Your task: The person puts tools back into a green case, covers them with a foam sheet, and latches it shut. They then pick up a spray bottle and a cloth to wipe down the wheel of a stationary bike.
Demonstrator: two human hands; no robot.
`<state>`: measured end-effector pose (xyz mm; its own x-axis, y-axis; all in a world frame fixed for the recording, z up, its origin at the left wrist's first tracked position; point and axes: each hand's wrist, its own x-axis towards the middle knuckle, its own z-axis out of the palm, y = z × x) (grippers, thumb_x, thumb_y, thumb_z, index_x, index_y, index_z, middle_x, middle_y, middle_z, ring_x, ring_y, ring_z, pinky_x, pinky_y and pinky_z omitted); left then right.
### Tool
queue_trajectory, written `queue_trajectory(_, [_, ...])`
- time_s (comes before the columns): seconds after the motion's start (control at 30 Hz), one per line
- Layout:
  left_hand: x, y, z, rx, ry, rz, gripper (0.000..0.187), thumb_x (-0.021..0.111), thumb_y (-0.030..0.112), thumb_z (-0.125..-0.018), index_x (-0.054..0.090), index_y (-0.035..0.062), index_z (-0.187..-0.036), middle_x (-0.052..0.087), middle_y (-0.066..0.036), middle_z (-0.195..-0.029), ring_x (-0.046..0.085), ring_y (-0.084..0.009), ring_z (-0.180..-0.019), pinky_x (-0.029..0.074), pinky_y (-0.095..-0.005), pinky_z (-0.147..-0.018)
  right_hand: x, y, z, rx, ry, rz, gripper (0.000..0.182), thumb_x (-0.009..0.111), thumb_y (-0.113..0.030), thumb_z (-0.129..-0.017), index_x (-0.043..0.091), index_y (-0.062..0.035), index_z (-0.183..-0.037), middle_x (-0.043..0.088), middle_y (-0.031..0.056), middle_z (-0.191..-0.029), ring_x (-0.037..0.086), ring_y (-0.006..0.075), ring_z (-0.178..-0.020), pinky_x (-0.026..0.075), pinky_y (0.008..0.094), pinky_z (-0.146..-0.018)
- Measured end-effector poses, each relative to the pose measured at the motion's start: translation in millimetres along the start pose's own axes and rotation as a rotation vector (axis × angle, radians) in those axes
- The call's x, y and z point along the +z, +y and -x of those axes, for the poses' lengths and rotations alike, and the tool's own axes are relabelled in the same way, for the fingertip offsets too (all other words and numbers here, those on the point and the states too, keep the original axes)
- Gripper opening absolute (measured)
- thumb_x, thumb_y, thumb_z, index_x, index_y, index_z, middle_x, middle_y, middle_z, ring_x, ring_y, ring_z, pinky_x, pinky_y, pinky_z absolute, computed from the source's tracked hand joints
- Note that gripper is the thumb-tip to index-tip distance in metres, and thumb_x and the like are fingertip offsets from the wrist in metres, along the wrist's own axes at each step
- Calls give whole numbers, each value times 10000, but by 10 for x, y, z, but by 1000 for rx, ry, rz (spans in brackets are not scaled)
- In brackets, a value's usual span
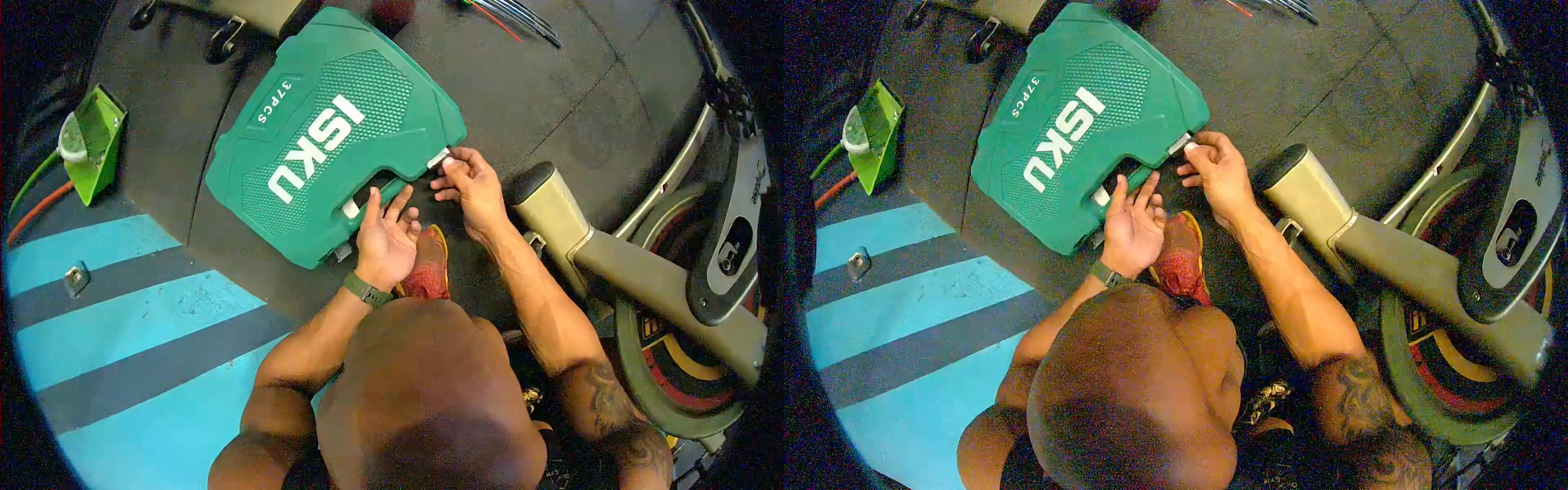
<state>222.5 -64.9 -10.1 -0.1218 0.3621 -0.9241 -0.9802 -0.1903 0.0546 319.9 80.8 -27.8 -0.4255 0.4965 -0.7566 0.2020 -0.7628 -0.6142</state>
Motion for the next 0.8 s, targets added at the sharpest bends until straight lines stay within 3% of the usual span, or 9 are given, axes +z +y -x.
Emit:
queue_trajectory(0.1, [10, 1, 22, 15, 0, -7, 378, 598, 461, -1025, 617, 104, -1148, 710, -51, -1135, 654, -166, -818, 548, -287, -702, 52, -61, 43, -17, 13, 73, 364, 628, -160, -1018, 488, 47, -1283, 657, 94, -1005, 667, 159, -750, 581, 277, -664])
queue_trajectory(0.23, [-11, 10, 11, 6, -17, -12, 351, 591, 472, -1028, 605, 128, -1100, 716, -29, -1036, 657, -164, -815, 548, -288, -688, 76, 13, -12, -58, 70, 119, 380, 640, -181, -1014, 481, 35, -1283, 663, 93, -989, 656, 152, -716, 568, 283, -632])
queue_trajectory(0.43, [-55, 41, 13, -37, -50, -36, 339, 573, 506, -1029, 581, 167, -1029, 639, 6, -882, 560, -118, -687, 431, -261, -539, 100, 13, -3, -63, 93, 131, 400, 655, -214, -1006, 487, 40, -1266, 669, 92, -970, 652, 157, -691, 561, 290, -619])
queue_trajectory(0.53, [13, 35, 37, -30, 36, -57, 341, 563, 522, -1029, 566, 181, -1039, 565, 24, -830, 464, -104, -618, 356, -246, -497, 141, -22, 52, -62, 97, 150, 406, 663, -229, -1000, 497, 39, -1256, 671, 97, -988, 652, 162, -688, 561, 296, -621])
queue_trajectory(0.63, [-10, 9, 6, -34, 6, -48, 365, 566, 542, -1020, 553, 178, -1055, 519, 30, -816, 433, -102, -604, 338, -235, -477, 117, 1, -20, -65, 88, 168, 409, 670, -238, -996, 507, 39, -1248, 670, 103, -1020, 653, 165, -692, 560, 301, -623])
queue_trajectory(0.73, [-15, -1, 2, -23, -12, -51, 366, 596, 537, -1008, 511, 183, -965, 530, 14, -797, 447, -101, -589, 316, -232, -459, 111, 40, -49, -71, 77, 157, 405, 673, -239, -993, 515, 40, -1241, 668, 101, -1033, 652, 164, -697, 557, 303, -624])
queue_trajectory(0.8, [-33, 10, -6, -28, -1, -76, 388, 595, 547, -1005, 538, 163, -1012, 524, 15, -795, 437, -93, -582, 309, -226, -454, 139, 21, -44, -88, 61, 155, 400, 675, -240, -991, 520, 38, -1234, 666, 94, -1030, 645, 158, -694, 552, 301, -621])
